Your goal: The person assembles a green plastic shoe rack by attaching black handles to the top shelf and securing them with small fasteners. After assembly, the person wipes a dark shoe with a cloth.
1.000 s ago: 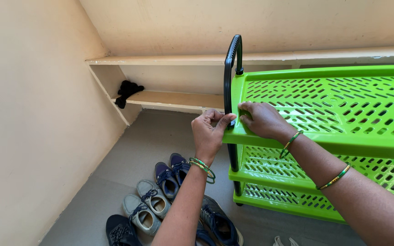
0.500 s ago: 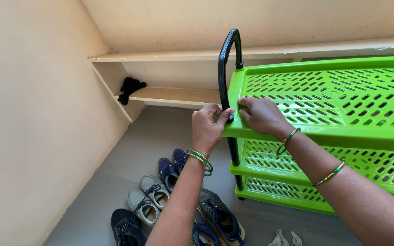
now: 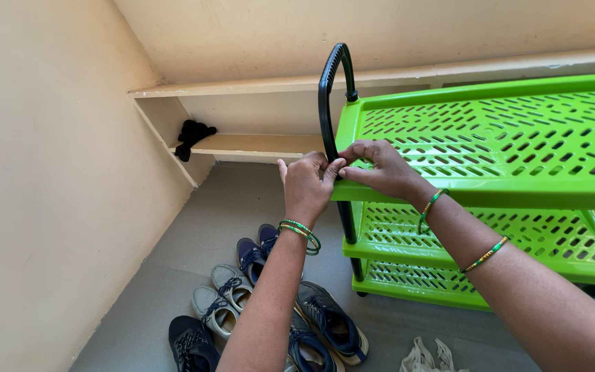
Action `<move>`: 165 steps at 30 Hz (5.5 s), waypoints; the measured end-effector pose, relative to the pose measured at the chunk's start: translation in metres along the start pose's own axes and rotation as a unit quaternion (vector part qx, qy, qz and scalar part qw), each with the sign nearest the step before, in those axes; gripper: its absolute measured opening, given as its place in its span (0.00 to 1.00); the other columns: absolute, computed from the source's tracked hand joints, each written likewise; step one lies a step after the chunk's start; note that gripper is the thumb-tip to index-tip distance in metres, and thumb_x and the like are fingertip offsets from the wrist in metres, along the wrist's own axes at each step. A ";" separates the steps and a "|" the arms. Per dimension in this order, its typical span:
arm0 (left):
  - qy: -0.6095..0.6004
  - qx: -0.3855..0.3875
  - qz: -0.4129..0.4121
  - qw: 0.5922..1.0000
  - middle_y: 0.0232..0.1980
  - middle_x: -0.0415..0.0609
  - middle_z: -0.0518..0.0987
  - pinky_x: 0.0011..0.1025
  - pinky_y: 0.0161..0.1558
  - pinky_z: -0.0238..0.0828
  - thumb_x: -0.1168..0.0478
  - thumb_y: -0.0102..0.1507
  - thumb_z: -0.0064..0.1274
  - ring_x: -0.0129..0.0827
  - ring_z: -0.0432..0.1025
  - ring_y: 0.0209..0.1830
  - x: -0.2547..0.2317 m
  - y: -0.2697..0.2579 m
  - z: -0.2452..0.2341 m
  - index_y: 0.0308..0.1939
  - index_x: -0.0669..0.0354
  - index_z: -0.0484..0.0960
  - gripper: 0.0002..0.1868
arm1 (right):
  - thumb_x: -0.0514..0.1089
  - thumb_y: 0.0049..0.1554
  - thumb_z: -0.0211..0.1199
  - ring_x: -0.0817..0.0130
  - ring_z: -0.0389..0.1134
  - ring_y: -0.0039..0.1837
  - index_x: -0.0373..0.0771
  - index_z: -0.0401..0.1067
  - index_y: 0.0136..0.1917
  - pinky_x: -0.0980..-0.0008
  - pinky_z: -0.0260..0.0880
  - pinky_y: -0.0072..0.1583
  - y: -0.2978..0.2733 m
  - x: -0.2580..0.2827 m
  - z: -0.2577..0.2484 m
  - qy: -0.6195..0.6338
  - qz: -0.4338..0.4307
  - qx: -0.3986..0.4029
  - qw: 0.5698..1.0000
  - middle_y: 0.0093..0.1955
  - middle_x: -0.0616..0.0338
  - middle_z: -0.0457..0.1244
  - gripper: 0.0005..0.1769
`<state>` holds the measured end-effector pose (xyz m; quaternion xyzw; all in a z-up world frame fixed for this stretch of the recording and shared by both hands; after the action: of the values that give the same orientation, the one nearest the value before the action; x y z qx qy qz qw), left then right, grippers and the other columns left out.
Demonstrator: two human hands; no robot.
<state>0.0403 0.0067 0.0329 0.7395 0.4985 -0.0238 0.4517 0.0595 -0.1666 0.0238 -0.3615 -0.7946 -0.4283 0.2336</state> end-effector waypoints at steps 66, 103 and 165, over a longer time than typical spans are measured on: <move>0.282 0.153 -0.061 0.945 0.61 0.52 0.79 0.43 0.58 0.73 0.58 0.69 0.42 0.44 0.75 0.61 -0.056 0.216 0.062 0.61 0.54 0.77 0.18 | 0.46 0.55 0.68 0.52 0.66 0.58 0.34 0.79 0.53 0.55 0.65 0.62 0.004 0.005 0.001 -0.134 -0.054 0.007 0.989 0.54 0.50 0.67 0.16; 0.220 0.205 -0.128 0.945 0.65 0.52 0.77 0.47 0.63 0.69 0.25 0.63 0.37 0.46 0.70 0.68 -0.050 0.196 0.024 0.76 0.49 0.61 0.47 | 0.50 0.55 0.70 0.56 0.68 0.54 0.34 0.79 0.55 0.59 0.68 0.58 -0.003 0.019 0.002 -0.146 -0.032 -0.044 0.988 0.50 0.50 0.67 0.20; -0.057 0.400 -0.134 0.905 0.46 0.59 0.85 0.42 0.53 0.75 0.40 0.59 0.58 0.49 0.80 0.49 -0.007 -0.235 0.215 0.47 0.54 0.89 0.25 | 0.48 0.57 0.68 0.74 0.67 0.34 0.33 0.80 0.50 0.70 0.68 0.39 -0.298 -0.151 0.028 -0.042 0.332 0.094 0.938 0.33 0.58 0.70 0.16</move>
<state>-0.0522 -0.1248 -0.2420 0.7819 0.5148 -0.3234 0.1382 -0.0780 -0.3107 -0.2462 -0.5986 -0.6754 -0.2338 0.3618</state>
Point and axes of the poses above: each hand's wrist, its own y-axis towards the middle knuckle, its own z-axis out of the palm, x = y × z, the point moved 4 cm from there along y, towards the middle knuckle
